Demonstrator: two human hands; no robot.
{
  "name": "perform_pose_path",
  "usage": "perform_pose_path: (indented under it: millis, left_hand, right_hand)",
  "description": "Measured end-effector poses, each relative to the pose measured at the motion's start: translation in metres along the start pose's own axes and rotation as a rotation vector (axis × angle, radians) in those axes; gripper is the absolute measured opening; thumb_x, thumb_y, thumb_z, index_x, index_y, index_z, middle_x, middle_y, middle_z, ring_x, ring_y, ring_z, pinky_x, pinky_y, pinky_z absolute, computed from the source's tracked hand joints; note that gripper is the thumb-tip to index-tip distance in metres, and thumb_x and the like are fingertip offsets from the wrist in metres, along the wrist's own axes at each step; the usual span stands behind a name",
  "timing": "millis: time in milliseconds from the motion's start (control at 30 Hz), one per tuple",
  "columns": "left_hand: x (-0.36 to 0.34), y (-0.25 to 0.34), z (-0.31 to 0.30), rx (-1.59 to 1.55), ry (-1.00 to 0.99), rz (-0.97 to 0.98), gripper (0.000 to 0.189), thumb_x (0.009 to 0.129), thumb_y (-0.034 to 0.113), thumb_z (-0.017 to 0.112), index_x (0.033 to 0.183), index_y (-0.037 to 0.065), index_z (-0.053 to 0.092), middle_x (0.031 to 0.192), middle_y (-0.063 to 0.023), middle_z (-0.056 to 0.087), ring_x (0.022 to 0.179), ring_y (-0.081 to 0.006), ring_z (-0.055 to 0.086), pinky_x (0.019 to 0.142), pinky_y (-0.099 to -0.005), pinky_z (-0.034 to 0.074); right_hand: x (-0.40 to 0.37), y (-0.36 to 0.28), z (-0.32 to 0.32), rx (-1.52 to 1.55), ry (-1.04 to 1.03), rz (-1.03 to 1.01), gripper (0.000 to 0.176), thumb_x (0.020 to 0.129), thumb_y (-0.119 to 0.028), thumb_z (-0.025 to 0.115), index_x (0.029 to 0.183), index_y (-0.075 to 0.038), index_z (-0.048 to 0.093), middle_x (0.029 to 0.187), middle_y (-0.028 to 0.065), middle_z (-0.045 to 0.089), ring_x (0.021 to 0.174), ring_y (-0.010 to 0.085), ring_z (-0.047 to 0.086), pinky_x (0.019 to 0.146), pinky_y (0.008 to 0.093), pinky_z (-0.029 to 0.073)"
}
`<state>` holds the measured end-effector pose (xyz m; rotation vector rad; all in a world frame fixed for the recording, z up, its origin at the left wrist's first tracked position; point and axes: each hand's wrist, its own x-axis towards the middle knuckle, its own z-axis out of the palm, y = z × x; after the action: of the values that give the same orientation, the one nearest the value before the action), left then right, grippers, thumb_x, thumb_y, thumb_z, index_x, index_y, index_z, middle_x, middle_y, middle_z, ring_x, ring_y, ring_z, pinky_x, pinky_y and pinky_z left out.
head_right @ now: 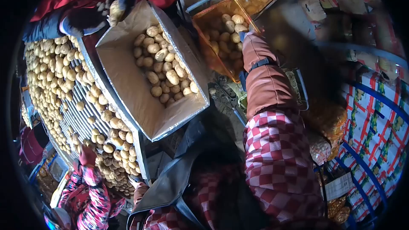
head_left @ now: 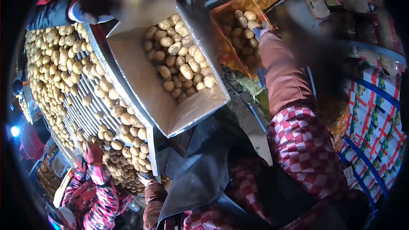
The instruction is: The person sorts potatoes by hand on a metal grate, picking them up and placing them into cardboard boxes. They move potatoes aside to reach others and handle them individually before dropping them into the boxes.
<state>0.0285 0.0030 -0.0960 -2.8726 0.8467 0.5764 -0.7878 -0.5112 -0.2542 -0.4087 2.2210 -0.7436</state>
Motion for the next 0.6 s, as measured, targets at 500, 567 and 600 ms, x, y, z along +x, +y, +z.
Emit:
perform_pose_path:
  millis: [500, 567, 600]
  left_hand:
    - [-0.016, 0.044, -0.016, 0.543, -0.065, 0.025, 0.07, 0.096, 0.04, 0.052, 0.155, 0.018, 0.021, 0.16, -0.0165, 0.017, 0.144, -0.042, 0.019, 0.118, -0.0516, 0.022]
    - [-0.018, 0.042, -0.017, 0.583, -0.069, 0.032, 0.07, 0.096, 0.04, 0.052, 0.155, 0.018, 0.021, 0.16, -0.0165, 0.017, 0.144, -0.0421, 0.019, 0.118, -0.0516, 0.022]
    - [-0.019, 0.041, -0.015, 0.609, -0.069, 0.03, 0.07, 0.096, 0.04, 0.052, 0.155, 0.019, 0.021, 0.16, -0.0165, 0.016, 0.144, -0.0422, 0.018, 0.118, -0.0516, 0.022]
  right_hand:
    - [-0.091, 0.043, 0.081, -0.676, -0.38, -0.302, 0.025, 0.096, -0.029, 0.051, 0.094, -0.013, 0.071, 0.077, 0.0012, 0.063, 0.069, 0.0205, 0.059, 0.063, 0.039, 0.048]
    - [-0.089, 0.053, 0.077, -0.705, -0.416, -0.292, 0.025, 0.096, -0.029, 0.051, 0.094, -0.013, 0.071, 0.076, 0.0008, 0.063, 0.068, 0.0199, 0.059, 0.063, 0.0387, 0.048]
    - [-0.084, 0.056, 0.068, -0.714, -0.428, -0.278, 0.025, 0.096, -0.029, 0.051, 0.094, -0.013, 0.071, 0.076, 0.0007, 0.063, 0.067, 0.0196, 0.059, 0.062, 0.0386, 0.048]
